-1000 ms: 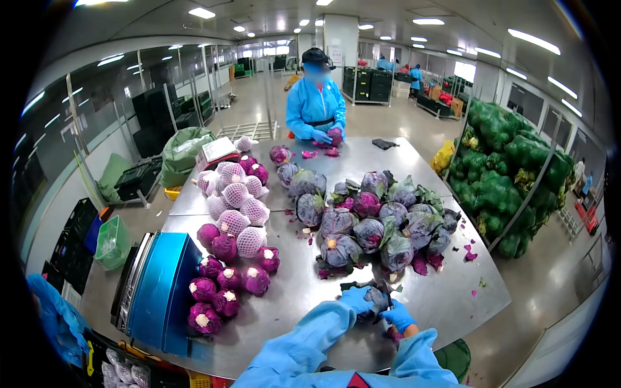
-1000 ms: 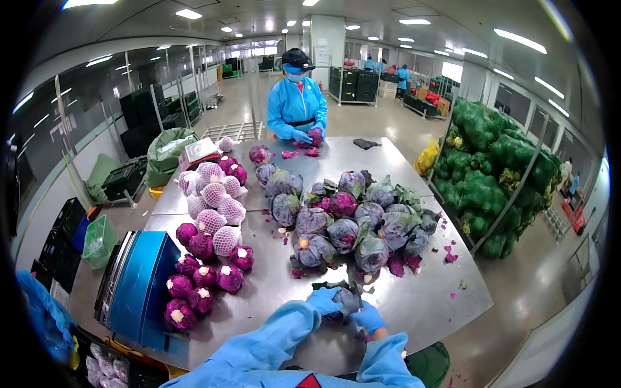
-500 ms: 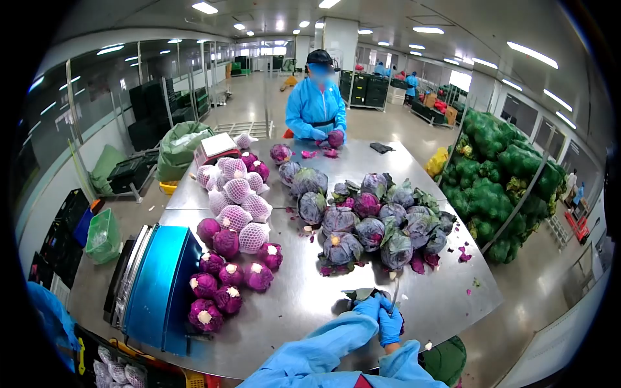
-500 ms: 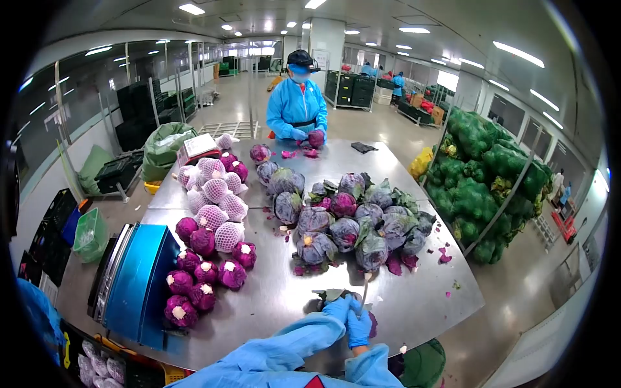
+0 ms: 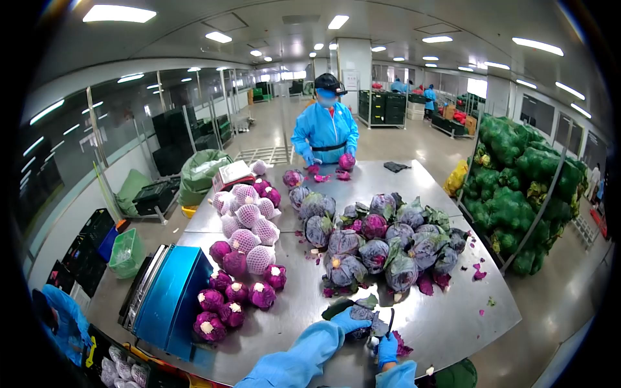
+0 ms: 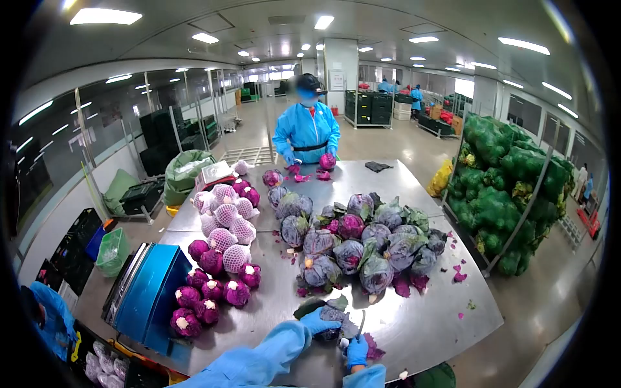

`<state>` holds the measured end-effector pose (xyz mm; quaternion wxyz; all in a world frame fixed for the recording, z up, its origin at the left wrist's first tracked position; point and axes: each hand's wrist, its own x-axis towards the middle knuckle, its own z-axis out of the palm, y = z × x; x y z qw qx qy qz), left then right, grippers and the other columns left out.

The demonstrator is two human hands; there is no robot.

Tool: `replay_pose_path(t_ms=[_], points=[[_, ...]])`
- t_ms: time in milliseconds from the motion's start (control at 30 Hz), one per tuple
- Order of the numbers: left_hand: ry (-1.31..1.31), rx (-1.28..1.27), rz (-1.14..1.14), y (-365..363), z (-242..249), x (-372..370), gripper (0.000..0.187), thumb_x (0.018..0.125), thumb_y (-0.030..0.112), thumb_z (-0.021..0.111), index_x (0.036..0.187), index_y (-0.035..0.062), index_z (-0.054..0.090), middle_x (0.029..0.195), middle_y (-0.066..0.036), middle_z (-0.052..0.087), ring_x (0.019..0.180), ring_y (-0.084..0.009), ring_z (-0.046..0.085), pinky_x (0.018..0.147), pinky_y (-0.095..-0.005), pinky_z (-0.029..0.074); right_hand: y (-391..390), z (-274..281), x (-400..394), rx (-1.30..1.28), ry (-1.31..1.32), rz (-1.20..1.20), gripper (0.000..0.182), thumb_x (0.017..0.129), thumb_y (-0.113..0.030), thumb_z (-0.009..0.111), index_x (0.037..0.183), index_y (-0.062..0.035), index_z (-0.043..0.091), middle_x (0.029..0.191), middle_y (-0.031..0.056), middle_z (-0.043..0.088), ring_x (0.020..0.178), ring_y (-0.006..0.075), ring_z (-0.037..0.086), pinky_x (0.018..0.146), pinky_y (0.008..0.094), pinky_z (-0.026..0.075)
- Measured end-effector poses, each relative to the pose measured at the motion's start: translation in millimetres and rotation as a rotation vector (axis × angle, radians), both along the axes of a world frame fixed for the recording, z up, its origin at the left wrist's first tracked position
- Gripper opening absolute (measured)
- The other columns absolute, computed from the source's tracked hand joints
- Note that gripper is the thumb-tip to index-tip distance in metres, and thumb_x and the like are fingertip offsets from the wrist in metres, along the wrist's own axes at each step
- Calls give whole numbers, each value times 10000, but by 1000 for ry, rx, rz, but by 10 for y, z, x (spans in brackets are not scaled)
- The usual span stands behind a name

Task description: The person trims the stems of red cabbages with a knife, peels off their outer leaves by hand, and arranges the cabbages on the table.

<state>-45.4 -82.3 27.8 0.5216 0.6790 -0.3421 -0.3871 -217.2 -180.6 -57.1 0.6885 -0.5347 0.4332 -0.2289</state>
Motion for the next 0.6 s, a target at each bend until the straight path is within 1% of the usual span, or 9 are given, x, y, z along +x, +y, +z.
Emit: replay_pose_path(t_ms=[67, 100, 200, 300, 333, 433, 500, 567, 600], points=[[-187, 355, 162, 17, 175, -124, 883, 687, 619, 721, 1303, 28, 495, 1294, -160, 545, 1183, -269, 533, 1023, -350, 399, -66, 209, 0, -97, -17, 100, 194, 873, -163, 579, 981, -5, 615, 726, 44, 586, 557, 116, 533, 484, 277, 436], [-296, 333, 151, -75, -166, -73, 872, 714, 701, 630, 1261, 30, 529, 1268, -199, 551, 1164, -326, 541, 1005, -388, 409, -98, 231, -18, -142, -20, 143, 195, 867, -159, 585, 981, -3, 615, 728, 42, 586, 555, 113, 527, 485, 276, 435], [-767, 679, 293, -179, 476, -574, 781, 755, 654, 620, 1184, 4, 561, 1169, -213, 563, 1088, -387, 537, 954, -443, 425, -435, -114, -67, -243, 110, 343, 216, 849, -171, 604, 981, 0, 621, 725, 75, 628, 533, 134, 566, 484, 291, 457], [-751, 48, 372, -284, -337, -662, 665, 771, 509, 689, 1168, -9, 559, 1190, -218, 533, 1122, -362, 508, 989, -434, 395, -519, 136, -247, -144, 84, 311, 179, 860, -169, 617, 942, -11, 630, 670, 39, 589, 488, 123, 539, 447, 289, 440], [-824, 47, 343, -273, -156, -801, 611, 775, 429, 713, 1196, 15, 557, 1221, -220, 508, 1144, -369, 490, 1002, -429, 386, -536, 249, -290, -95, 42, 303, 178, 856, -166, 628, 950, -16, 642, 647, 19, 564, 517, 110, 525, 481, 286, 448], [-949, 186, 242, -298, -88, -991, 591, 772, 403, 712, 1227, 59, 558, 1223, -218, 498, 1131, -377, 491, 1005, -426, 386, -549, 917, -400, -223, 80, 311, 280, 834, -215, 687, 1023, -12, 652, 721, 24, 607, 632, 81, 547, 581, 254, 476], [-911, 419, 219, -373, 145, -1048, 488, 755, 359, 705, 1128, 62, 600, 1163, -197, 539, 1054, -374, 521, 938, -464, 412, -535, 1005, -360, -210, -115, 289, 391, 826, -241, 705, 1133, -12, 625, 829, 54, 638, 708, 103, 583, 645, 266, 498], [-800, 343, 152, -481, 17, -914, 422, 765, 347, 680, 1083, 80, 610, 1068, -179, 592, 1020, -346, 548, 918, -451, 421, -529, 1121, -320, -371, -186, 524, 580, 810, -332, 718, 1301, -83, 537, 1140, 128, 595, 1004, 227, 597, 872, 326, 478], [-774, 309, 115, -519, -23, -877, 414, 770, 335, 682, 1089, 81, 614, 1061, -165, 600, 1013, -326, 554, 911, -440, 428, -517, 1111, -279, -524, -105, 579, 596, 801, -359, 715, 1310, -106, 532, 1161, 143, 578, 1028, 263, 587, 895, 344, 468]])
